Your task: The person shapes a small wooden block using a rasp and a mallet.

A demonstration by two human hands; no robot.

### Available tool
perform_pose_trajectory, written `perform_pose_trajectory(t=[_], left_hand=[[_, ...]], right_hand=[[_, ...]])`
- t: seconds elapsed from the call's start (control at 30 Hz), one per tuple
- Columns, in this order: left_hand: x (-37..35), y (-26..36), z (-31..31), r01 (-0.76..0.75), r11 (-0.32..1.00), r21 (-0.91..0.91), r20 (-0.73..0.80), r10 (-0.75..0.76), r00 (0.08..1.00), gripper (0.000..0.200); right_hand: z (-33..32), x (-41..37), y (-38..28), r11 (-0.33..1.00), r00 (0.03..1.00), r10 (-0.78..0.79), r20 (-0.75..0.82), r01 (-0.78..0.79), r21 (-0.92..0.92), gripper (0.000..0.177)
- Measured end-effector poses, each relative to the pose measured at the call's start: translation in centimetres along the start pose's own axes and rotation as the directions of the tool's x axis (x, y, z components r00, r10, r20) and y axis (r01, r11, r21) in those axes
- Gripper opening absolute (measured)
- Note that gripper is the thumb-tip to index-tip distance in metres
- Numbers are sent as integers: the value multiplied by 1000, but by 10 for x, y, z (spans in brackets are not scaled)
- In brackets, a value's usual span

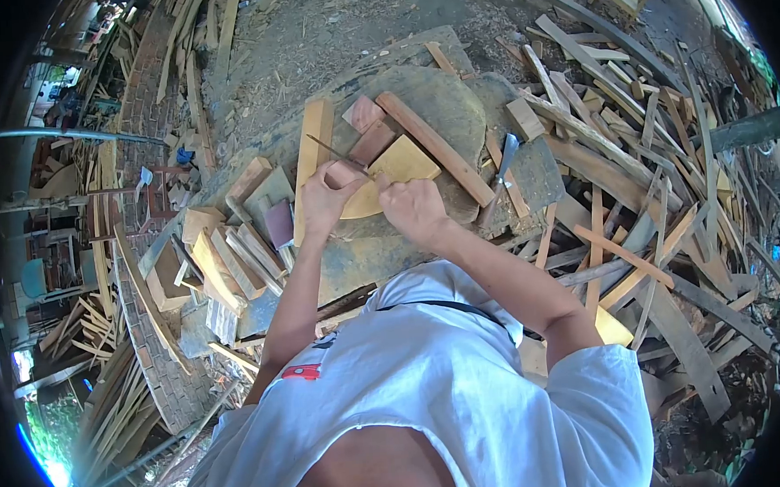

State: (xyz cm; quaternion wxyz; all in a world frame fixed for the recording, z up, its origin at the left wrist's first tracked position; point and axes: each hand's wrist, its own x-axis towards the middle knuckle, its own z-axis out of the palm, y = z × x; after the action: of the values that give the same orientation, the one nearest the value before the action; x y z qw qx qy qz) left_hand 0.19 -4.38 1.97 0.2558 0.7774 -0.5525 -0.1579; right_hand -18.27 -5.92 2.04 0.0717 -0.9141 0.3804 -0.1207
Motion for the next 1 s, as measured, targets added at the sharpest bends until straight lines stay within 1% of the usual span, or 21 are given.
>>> perform_pose_trajectory(t=[0.03, 0.07, 0.1, 0.17, 0.2, 0.27, 0.37, 0.4, 0.5, 0.53, 0.6, 0.63, 0.67, 0.73, 0.8, 0.83, 0.87, 0.9, 0.93, 0.97, 1.0], left_hand=[[-1, -1, 1, -2, 1000, 2, 6, 2, 1000, 51], [-4, -4, 4, -23, 1000, -19, -34, 22, 999, 51], [-6, -5, 5, -43, 998, -40, -76, 40, 996, 51], [-11, -7, 7, -29, 999, -41, -94, 25, 995, 51], [-13, -8, 8, -18, 999, -42, -121, 13, 993, 51], [-12, 2, 9, -2, 1000, -14, -127, 0, 992, 50], [-15, 5, 8, -6, 1000, 16, -129, 8, 992, 48], [-14, 5, 8, -29, 999, 23, -122, 31, 992, 48], [-15, 7, 5, -11, 1000, 18, -110, 13, 994, 47], [-17, 5, 8, 0, 1000, 15, -103, 2, 995, 47], [-17, 5, 14, -144, 989, 35, -110, 147, 983, 46], [-22, 8, 16, -151, 988, 34, -105, 154, 982, 46], [-31, 12, 16, -136, 990, 44, -121, 140, 983, 46], [-22, 16, 17, -131, 990, 43, -152, 136, 979, 46], [-30, 9, 16, -12, 999, -30, -136, 7, 991, 47], [-29, 11, 14, 4, 1000, -18, -105, -5, 994, 49], [-28, 9, 14, 6, 1000, -18, -107, -8, 994, 49], [-25, 7, 14, -35, 999, -19, -103, 32, 994, 50], [-22, 7, 14, -77, 997, -21, -97, 75, 992, 50], [-20, 9, 14, -81, 996, -20, -92, 79, 993, 50], [-18, 13, 14, -66, 998, 15, -80, 67, 995, 50]], right_hand=[[-8, 1, -2, 1000, 998, 14, 59, -14, 5, 13], [-13, 4, -3, 1000, 993, 27, 118, -28, 8, 12], [-15, 7, -4, 999, 992, 32, 120, -33, 10, 12], [-14, 13, -6, 993, 988, 66, 139, -78, 87, 11], [-11, 21, -7, 993, 987, 63, 146, -76, 88, 11], [-5, 38, -9, 991, 979, 98, 178, -112, 70, 12], [-10, 38, -9, 993, 969, 88, 230, -103, 53, 13], [-13, 35, -10, 994, 970, 87, 228, -101, 50, 13], [-16, 18, -13, 996, 954, 69, 292, -84, 40, 12], [-15, 19, -10, 993, 955, 93, 281, -109, 40, 12], [-4, 22, 2, 990, 956, 123, 267, -138, 37, 12], [16, 22, 9, 988, 965, 133, 226, -146, 43, 13], [18, 24, 11, 986, 973, 146, 180, -157, 50, 13], [4, 19, 8, 982, 969, 172, 177, -183, 51, 14], [-12, 10, 5, 979, 958, 177, 223, -195, 62, 15], [-17, 9, 7, 976, 961, 185, 204, -205, 78, 16], [-19, 12, 9, 972, 966, 196, 171, -214, 94, 16], [-17, 10, 6, 971, 966, 199, 167, -216, 97, 16], [-15, 4, 2, 986, 972, 143, 185, -157, 63, 17], [-13, 0, 0, 995, 974, 88, 209, -96, 28, 17], [-11, 2, 1, 995, 973, 93, 209, -101, 27, 17]])
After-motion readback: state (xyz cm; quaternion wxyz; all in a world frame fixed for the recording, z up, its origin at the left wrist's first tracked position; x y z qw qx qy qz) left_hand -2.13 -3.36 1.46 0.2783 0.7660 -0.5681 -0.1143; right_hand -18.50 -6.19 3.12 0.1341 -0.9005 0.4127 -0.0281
